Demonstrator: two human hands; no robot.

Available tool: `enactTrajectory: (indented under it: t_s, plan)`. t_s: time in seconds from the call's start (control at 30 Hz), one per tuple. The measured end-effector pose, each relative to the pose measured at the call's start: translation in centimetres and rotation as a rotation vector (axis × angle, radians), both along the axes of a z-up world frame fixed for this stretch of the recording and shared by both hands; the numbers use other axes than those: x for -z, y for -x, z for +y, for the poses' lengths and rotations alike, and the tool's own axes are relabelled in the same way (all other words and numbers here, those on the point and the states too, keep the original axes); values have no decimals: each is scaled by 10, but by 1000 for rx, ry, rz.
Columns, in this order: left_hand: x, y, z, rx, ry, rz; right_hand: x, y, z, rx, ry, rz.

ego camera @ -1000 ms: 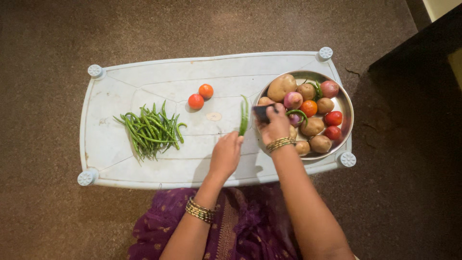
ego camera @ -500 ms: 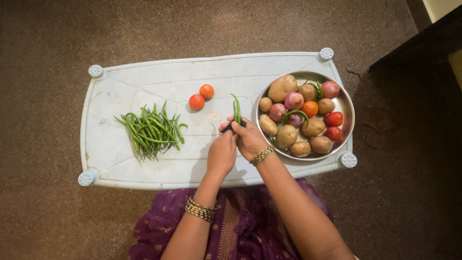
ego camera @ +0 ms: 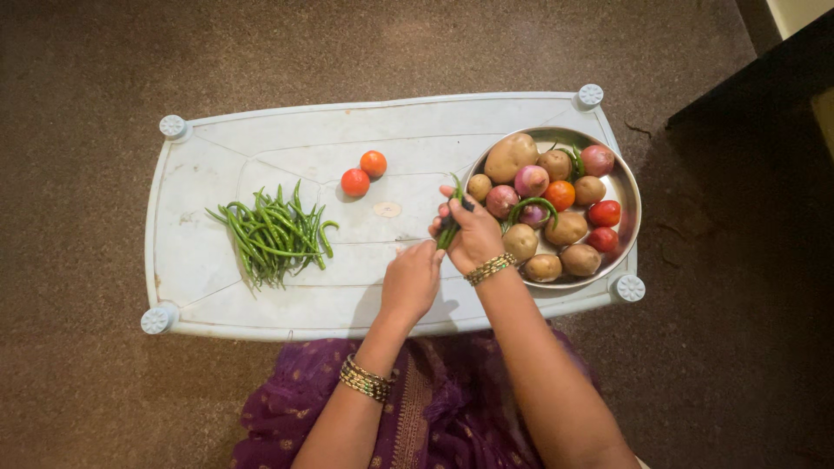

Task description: The person peels a tomato with a small knife, then peels a green chili pepper, and finally peels another tomato. The peeled items are placed on a white plastic table next to a pile of green chilies and a metal bowl containing potatoes, onions, and tomatoes.

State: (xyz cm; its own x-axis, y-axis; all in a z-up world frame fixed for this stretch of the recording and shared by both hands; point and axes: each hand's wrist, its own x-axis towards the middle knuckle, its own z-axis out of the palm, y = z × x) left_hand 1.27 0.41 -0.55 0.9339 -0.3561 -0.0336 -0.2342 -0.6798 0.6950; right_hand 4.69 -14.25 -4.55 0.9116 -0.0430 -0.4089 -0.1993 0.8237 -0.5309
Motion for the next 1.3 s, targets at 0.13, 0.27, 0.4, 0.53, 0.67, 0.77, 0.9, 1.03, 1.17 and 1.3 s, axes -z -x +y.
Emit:
enactTrajectory:
  t_s: [0.13, 0.27, 0.4, 0.53, 0.67, 0.77, 0.9, 1.03, 1.17, 1.3]
  plan:
    - [-5, 4, -1, 50, 35, -35, 8, -3, -16, 58, -34, -30]
    - [-6, 7, 1, 126, 19, -49, 14, -9, -37, 207, 15, 46]
    - [0, 3, 1, 62, 10, 26, 17, -7, -41, 368, 3, 101]
    - [13, -11, 11, -87, 58, 10, 18, -7, -16, 306, -29, 64]
    - [20, -21, 20, -200, 103, 105, 13, 7, 29, 88, 243, -46]
    - [25, -22, 23, -252, 215, 175, 8, 24, 60, -118, 528, -144]
    - [37, -19, 19, -245, 260, 95, 5, 27, 66, -155, 983, -281]
    - [36, -10, 8, -194, 212, 122, 11, 17, 54, -157, 804, -187]
    - [27, -7, 4, -126, 205, 84, 15, 16, 46, -162, 684, -61]
    - [20, -6, 3, -102, 162, 62, 23, 12, 43, -131, 595, -52]
